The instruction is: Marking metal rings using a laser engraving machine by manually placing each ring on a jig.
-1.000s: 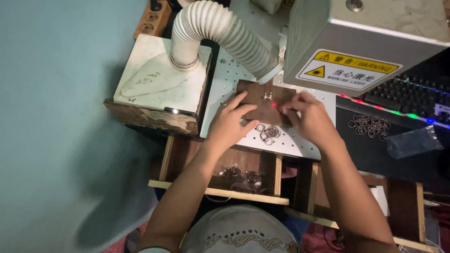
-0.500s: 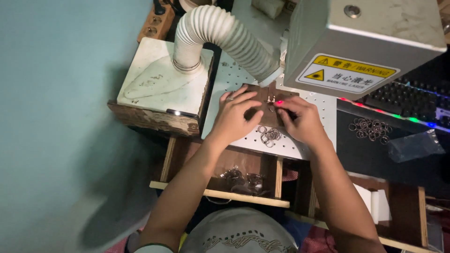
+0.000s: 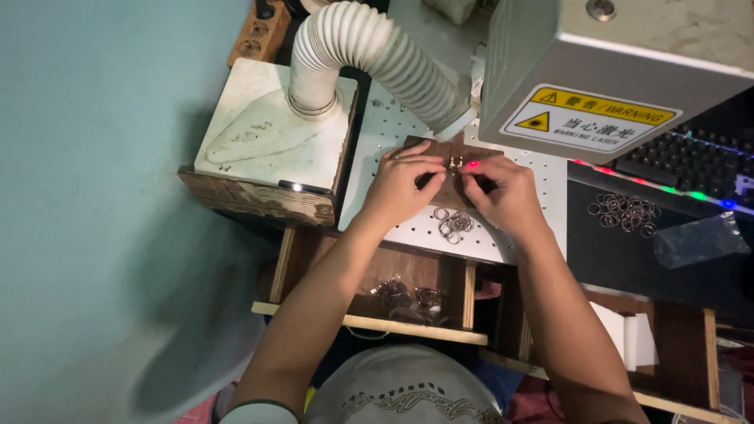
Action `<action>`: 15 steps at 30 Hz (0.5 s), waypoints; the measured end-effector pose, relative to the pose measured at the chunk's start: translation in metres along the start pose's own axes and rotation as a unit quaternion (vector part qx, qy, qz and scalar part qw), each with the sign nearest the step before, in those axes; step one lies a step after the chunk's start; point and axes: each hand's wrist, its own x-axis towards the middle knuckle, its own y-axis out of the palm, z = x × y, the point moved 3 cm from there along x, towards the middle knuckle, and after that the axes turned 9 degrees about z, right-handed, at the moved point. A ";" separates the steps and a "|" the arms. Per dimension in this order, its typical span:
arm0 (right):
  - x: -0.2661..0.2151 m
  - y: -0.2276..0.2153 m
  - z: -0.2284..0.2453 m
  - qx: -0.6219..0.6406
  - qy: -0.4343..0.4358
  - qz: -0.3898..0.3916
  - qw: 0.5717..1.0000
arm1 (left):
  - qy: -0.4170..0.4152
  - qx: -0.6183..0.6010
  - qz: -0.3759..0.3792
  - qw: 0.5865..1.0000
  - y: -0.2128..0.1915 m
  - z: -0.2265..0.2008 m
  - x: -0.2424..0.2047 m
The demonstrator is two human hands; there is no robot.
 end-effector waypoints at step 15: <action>-0.005 0.007 -0.023 0.056 0.112 -0.008 0.992 | -0.025 0.002 0.016 1.000 -0.004 -0.002 0.007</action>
